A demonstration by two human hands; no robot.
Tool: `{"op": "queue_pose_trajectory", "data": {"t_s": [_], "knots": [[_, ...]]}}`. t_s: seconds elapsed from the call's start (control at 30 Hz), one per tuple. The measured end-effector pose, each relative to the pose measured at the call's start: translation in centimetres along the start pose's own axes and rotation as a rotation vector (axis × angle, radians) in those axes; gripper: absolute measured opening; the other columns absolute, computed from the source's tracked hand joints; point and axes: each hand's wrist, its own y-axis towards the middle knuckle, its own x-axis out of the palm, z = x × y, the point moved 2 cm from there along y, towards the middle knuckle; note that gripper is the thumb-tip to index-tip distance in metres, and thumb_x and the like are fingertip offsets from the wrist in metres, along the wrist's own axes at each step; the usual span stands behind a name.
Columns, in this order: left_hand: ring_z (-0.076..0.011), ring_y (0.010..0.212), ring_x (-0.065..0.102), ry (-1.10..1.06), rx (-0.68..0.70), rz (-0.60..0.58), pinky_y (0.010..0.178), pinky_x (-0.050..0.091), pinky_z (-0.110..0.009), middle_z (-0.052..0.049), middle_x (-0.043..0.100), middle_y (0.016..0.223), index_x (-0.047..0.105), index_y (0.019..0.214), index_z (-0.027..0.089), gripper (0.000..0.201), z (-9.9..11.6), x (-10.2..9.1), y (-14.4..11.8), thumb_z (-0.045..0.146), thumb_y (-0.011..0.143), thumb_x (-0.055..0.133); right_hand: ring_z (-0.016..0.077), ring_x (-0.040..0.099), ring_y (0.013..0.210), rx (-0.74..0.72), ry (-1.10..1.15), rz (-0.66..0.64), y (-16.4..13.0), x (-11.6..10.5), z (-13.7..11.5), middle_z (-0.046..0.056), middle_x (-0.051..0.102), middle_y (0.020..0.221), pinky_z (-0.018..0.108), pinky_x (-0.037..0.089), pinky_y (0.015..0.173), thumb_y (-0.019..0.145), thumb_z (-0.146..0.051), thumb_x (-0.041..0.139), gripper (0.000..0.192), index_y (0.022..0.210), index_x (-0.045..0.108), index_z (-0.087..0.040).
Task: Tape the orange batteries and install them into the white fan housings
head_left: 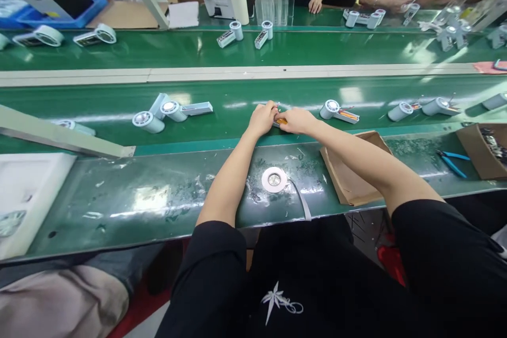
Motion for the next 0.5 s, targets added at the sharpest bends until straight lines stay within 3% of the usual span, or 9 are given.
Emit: {"op": "queue_pose_trajectory", "data": {"t_s": [0.17, 0.3, 0.4, 0.5], "knots": [[-0.0288, 0.126, 0.064, 0.038, -0.09, -0.014, 0.111, 0.047, -0.043, -0.007, 0.077, 0.124, 0.067, 0.116, 0.029, 0.024, 1.6, -0.5, -0.1, 0.028, 0.111, 0.043, 0.044, 0.074, 0.126, 0.054, -0.028, -0.019, -0.1, -0.5, -1.4, 0.026, 0.075, 0.138, 0.049, 0.059, 0.101, 0.102, -0.041, 0.063, 0.048, 0.141, 0.076, -0.017], [-0.0337, 0.133, 0.062, 0.074, -0.171, 0.036, 0.113, 0.048, -0.051, -0.012, 0.075, 0.128, 0.068, 0.116, 0.029, 0.023, 4.4, -0.9, 0.3, 0.026, 0.108, 0.047, 0.0416, 0.074, 0.127, 0.083, -0.023, 0.031, -2.6, -3.2, -0.8, 0.022, 0.076, 0.14, 0.049, 0.058, 0.104, 0.103, -0.035, 0.063, 0.043, 0.139, 0.078, -0.018], [-0.035, 0.15, 0.049, 0.065, -0.182, 0.134, 0.121, 0.043, -0.056, -0.015, 0.064, 0.153, 0.063, 0.134, 0.028, 0.032, 6.6, -1.0, -2.1, 0.024, 0.106, 0.047, 0.0344, 0.071, 0.133, 0.034, 0.033, 0.181, -9.7, -3.6, 0.8, 0.015, 0.075, 0.145, 0.046, 0.054, 0.112, 0.112, -0.037, 0.046, 0.047, 0.147, 0.072, -0.019], [-0.0319, 0.158, 0.042, 0.048, 0.027, 0.222, 0.132, 0.033, -0.054, -0.016, 0.053, 0.166, 0.054, 0.151, 0.025, 0.045, 6.7, -1.6, -9.9, 0.031, 0.106, 0.05, 0.0329, 0.069, 0.133, -0.126, 0.144, 0.378, -20.5, -0.1, 2.4, 0.014, 0.075, 0.144, 0.046, 0.053, 0.117, 0.109, -0.05, 0.057, 0.052, 0.147, 0.07, -0.017]]}}
